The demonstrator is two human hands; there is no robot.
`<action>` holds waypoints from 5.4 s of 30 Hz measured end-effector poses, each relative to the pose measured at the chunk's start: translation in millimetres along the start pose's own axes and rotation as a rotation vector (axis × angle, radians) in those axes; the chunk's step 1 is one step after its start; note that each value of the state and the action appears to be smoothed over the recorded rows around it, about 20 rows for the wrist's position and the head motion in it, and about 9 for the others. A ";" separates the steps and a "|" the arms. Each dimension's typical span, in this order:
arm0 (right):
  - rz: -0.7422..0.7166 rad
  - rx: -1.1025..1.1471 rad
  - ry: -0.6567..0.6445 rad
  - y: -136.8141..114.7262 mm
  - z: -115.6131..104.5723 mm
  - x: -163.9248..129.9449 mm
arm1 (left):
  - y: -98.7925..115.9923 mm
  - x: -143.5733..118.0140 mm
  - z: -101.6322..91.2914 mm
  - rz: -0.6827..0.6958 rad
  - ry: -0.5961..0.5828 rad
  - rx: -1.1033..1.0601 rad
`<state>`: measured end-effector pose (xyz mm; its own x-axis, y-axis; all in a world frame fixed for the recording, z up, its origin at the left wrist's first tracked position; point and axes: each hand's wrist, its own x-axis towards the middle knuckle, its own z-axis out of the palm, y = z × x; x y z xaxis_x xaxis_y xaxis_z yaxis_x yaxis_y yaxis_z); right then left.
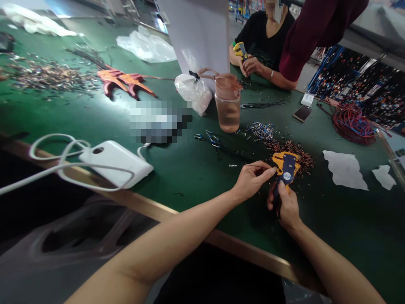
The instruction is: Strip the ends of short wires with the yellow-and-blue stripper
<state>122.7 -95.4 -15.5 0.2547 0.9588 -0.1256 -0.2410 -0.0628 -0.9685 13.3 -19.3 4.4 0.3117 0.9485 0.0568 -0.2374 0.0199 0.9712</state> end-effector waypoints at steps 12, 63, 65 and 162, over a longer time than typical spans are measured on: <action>0.027 0.404 -0.087 -3.4 -8.6 6.9 | -6.8 6.7 -1.5 -0.106 0.018 -0.107; 0.217 0.232 -0.447 -10.1 -17.2 -0.6 | 2.1 35.8 -37.9 -0.088 -0.117 -0.202; 0.228 0.241 -0.424 -10.1 -15.2 -1.1 | 1.8 35.6 -38.1 -0.088 -0.119 -0.202; 0.202 0.188 -0.300 -8.8 -9.3 -5.5 | 6.9 29.7 -34.4 -0.056 -0.113 -0.134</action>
<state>132.1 -102.7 -8.2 -0.0933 0.9724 -0.2141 -0.4323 -0.2333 -0.8710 -10.7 19.9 4.8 0.4279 0.9031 0.0365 -0.3353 0.1211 0.9343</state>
